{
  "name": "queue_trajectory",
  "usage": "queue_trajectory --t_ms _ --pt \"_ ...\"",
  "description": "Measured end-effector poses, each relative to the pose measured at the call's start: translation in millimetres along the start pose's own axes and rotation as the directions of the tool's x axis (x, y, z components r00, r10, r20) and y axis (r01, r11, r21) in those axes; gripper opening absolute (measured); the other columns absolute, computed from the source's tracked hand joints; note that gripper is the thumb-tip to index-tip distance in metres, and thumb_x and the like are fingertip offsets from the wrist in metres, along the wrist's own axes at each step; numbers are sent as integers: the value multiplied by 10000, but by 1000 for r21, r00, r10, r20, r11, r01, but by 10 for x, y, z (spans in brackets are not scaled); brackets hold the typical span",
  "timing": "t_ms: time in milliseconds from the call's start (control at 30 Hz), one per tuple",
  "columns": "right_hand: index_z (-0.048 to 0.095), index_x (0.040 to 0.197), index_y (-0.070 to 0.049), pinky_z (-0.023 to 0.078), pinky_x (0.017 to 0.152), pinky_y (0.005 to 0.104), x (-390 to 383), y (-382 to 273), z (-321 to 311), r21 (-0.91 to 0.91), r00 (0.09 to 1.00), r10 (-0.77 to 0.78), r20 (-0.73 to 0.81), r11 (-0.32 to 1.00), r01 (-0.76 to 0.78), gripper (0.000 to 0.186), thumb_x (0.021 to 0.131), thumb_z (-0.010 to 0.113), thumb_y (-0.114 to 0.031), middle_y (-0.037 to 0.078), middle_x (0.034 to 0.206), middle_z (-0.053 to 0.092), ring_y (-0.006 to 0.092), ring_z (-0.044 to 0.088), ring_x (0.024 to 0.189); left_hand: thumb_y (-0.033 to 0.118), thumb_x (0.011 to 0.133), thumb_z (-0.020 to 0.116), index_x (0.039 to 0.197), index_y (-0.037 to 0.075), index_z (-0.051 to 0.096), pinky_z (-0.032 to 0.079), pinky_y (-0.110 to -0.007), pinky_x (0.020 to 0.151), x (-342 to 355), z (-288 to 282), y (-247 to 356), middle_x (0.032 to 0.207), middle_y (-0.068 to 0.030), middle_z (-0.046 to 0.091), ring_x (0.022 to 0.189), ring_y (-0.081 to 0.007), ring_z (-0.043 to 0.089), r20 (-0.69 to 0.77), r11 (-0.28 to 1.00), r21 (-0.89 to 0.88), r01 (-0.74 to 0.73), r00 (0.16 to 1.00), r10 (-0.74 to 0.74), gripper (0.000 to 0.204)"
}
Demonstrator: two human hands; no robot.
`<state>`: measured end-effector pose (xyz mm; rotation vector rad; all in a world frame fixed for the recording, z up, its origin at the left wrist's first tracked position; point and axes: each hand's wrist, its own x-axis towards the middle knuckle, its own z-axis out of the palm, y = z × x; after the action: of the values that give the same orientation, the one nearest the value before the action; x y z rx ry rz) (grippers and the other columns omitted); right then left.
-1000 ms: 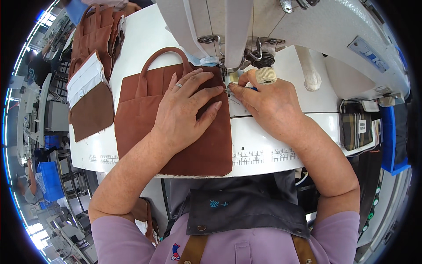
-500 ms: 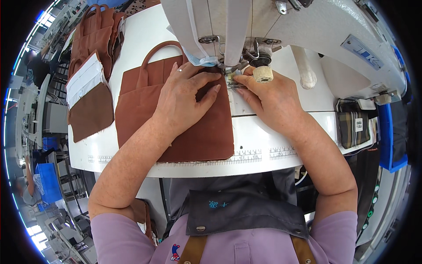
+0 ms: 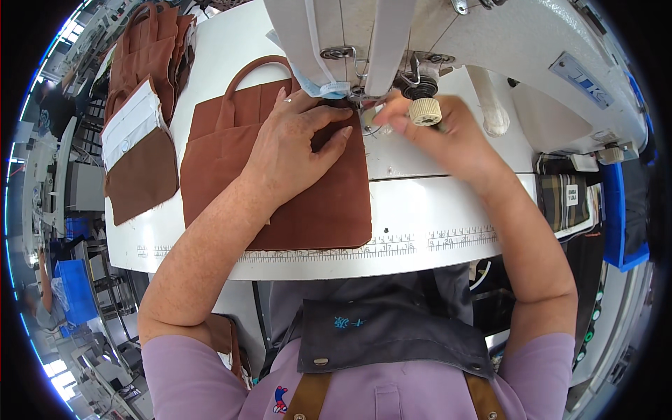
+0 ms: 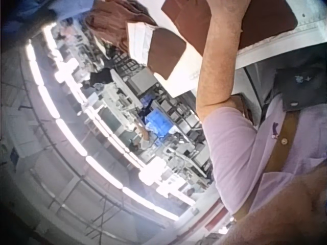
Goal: The person sews the edges of brown fabric tote bags using an industrial sewing machine. They guide the fabric under the needle, stitch along the seams, and trim excess threads with scissors. The finished bags are stacked on the table.
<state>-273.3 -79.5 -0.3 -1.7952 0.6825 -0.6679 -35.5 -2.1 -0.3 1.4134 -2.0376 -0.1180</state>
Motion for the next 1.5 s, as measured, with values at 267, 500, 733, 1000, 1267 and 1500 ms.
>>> queue_trajectory --t_ms 267,500,733,1000,1267,1500 --pt "740 1144 -87 568 683 417 -60 54 158 -737 914 -405 15 613 284 304 841 749 -102 114 957 646 311 682 726 109 883 767 1126 24 765 538 -408 954 -47 22 63 1159 -148 721 1098 -332 667 -7 999 -12 30 1000 -30 258" --pt "749 1144 -124 567 676 444 -75 0 239 -800 933 -356 42 547 245 350 799 793 -157 131 974 615 309 697 781 98 871 770 1111 19 762 545 -412 945 -31 18 64 1147 -151 727 1085 -331 672 5 999 -32 44 999 -44 252" --pt "745 1126 -112 573 687 442 -87 -35 241 -817 941 -333 51 528 231 369 764 804 -154 135 981 602 310 694 791 98 868 773 1112 19 763 552 -407 927 -24 36 23 1118 -150 742 1052 -323 686 -10 999 -38 24 1000 -24 256" --pt "750 1119 -111 579 702 440 -100 -52 255 -809 948 -316 25 551 205 349 774 793 -144 123 1001 598 310 694 802 111 880 766 1129 15 760 545 -415 939 -9 12 37 1133 -154 735 1077 -325 673 6 1000 4 7 1000 -7 267" --pt "680 1101 -54 570 723 447 -104 9 142 -707 928 -368 -53 671 226 247 870 731 -125 134 995 616 341 692 847 124 899 745 1149 13 758 531 -414 969 -15 8 15 1175 -152 723 1104 -338 661 -3 999 23 -40 999 40 273" --pt "637 1087 -18 517 738 384 -13 57 91 -394 889 -321 -326 901 180 212 1040 625 -224 114 849 619 263 627 803 128 905 742 1157 24 760 525 -420 980 1 22 -1 1195 -162 716 1121 -343 657 41 1000 -4 18 999 -18 274"
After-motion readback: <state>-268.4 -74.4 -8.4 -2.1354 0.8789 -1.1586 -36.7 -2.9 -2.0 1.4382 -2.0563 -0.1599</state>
